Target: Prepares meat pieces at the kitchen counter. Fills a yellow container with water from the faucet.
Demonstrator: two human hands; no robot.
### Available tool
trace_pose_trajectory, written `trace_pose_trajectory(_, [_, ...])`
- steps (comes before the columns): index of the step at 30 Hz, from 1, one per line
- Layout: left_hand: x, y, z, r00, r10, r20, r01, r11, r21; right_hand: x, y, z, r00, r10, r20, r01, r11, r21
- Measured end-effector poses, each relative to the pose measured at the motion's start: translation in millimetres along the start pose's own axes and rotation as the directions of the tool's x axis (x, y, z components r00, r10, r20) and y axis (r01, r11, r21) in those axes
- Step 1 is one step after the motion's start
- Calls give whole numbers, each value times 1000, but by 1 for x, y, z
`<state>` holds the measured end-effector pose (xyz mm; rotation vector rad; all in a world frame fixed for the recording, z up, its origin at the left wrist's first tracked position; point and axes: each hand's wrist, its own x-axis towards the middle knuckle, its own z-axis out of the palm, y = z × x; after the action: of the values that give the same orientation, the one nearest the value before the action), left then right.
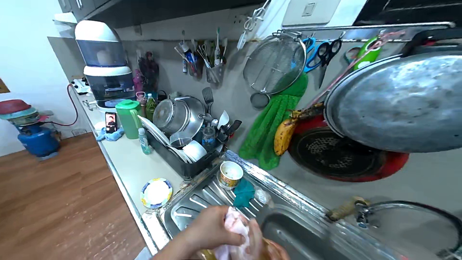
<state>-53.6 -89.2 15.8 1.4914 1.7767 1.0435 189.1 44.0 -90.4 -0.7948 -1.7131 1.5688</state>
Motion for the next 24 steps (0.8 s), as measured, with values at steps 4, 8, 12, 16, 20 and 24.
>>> trace_pose_trajectory(4, [5,-53,-14,967,-187,175,198,979,-45,12,24,49,991,136,-4,-136,990,33])
trace_pose_trajectory(8, [1,-101,-13,889,-348,298,369,929,-16,28,46,60,979,196,52,-184,966,-182])
trace_pose_trajectory(12, [2,-97,-25,901,-409,141,340,871,354,33,65,57,982,180,54,-141,898,-416])
trace_pose_trajectory(16, [2,-81,-39,919,-388,65,308,813,494,41,55,52,991,107,75,-48,834,-550])
trace_pose_trajectory(20, [1,-81,-18,885,-457,92,325,747,580,49,50,48,985,119,128,-31,840,-541])
trace_pose_trajectory(24, [2,-82,4,883,-468,39,378,757,533,46,54,51,987,107,124,-24,843,-537])
